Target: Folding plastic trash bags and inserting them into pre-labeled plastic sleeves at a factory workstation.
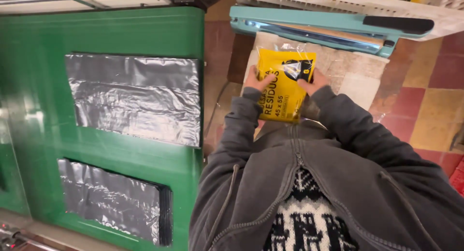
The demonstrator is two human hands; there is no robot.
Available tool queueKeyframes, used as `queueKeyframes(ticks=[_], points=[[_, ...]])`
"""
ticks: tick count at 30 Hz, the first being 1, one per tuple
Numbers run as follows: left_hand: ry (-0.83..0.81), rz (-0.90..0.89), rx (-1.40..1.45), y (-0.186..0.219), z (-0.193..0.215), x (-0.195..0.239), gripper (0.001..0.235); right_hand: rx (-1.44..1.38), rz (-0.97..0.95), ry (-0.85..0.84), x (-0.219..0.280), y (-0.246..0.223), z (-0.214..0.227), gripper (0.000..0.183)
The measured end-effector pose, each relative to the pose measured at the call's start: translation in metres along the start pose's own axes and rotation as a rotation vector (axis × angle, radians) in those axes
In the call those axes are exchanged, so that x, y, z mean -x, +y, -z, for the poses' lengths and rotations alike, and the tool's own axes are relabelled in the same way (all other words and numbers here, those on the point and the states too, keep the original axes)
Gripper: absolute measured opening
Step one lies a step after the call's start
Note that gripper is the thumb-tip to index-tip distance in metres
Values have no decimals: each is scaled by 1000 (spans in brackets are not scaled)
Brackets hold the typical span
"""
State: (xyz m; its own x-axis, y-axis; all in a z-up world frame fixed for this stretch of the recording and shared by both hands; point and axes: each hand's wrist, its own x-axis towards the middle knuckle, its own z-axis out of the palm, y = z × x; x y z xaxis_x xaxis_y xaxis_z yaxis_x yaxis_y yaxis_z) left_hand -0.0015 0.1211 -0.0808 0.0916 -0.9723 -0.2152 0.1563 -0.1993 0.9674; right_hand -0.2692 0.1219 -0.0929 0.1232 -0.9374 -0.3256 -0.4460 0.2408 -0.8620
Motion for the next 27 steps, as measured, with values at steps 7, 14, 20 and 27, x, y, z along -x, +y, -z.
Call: queueKeyframes(ticks=[7,14,20,27], points=[[-114,-66,-116,66,-20,37,54,682,442,181,19,-178,88,115],[-190,-284,-462,188,-43,62,63,644,477,-433,17,-196,99,93],[200,-639,-873,248,-8,99,80,19,525,-244,-14,-195,149,42],[853,-98,-1529,172,76,191,100,-231,681,-203,-255,-211,253,22]])
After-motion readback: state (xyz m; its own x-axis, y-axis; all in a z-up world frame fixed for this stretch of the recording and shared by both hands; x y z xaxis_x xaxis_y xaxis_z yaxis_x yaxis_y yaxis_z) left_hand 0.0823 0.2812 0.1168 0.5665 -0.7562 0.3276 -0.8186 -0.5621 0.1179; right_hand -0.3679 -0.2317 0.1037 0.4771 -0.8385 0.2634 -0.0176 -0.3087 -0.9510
